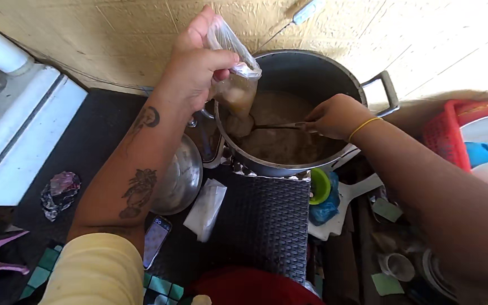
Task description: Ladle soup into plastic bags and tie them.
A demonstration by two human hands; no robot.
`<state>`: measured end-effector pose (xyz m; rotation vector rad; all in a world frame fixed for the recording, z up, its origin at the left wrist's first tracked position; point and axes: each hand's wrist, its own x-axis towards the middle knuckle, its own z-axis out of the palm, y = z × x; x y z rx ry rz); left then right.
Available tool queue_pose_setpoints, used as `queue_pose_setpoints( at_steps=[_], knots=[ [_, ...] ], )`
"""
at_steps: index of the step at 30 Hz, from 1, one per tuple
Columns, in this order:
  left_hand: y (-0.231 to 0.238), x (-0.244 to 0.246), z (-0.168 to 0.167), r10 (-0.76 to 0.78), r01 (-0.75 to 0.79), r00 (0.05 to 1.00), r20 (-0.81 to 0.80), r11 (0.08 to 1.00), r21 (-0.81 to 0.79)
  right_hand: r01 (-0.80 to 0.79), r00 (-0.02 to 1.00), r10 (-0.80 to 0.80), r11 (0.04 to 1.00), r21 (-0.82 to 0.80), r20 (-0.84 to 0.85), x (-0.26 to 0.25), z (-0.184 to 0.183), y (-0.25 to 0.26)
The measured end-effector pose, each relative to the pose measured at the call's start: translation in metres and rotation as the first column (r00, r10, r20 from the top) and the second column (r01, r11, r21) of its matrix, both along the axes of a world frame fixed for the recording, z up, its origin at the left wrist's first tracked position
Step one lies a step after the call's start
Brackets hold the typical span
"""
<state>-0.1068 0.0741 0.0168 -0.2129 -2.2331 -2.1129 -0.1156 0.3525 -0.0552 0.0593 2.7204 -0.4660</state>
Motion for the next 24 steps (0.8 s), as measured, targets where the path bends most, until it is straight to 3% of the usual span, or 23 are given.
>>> queue_pose_setpoints(
  at_steps=[6, 10, 13, 18, 24],
  knots=[
    [-0.001, 0.001, 0.002, 0.001, -0.001, 1.0, -0.001, 1.0, -0.005, -0.002, 0.985, 0.051, 0.958, 0.287, -0.164, 0.018, 0.016, -0.018],
    [-0.001, 0.002, 0.004, 0.011, -0.01, 1.0, 0.007, 1.0, -0.019, -0.133, 0.894, 0.328, 0.845, 0.519, -0.304, 0.021, -0.003, -0.022],
    [-0.001, 0.002, 0.005, 0.011, -0.011, 1.0, 0.004, 1.0, -0.027, -0.193, 0.864, 0.435, 0.75, 0.632, -0.253, 0.015, -0.015, -0.027],
    [-0.001, 0.004, 0.008, 0.002, -0.003, 1.0, -0.008, 0.999, -0.043, -0.297, 0.893, 0.442, 0.724, 0.623, -0.088, 0.014, -0.021, -0.043],
    [-0.001, 0.005, 0.009, -0.015, 0.014, 1.0, -0.019, 0.998, -0.054, -0.265, 0.947, 0.32, 0.807, 0.527, -0.014, 0.025, 0.001, -0.055]
  ],
)
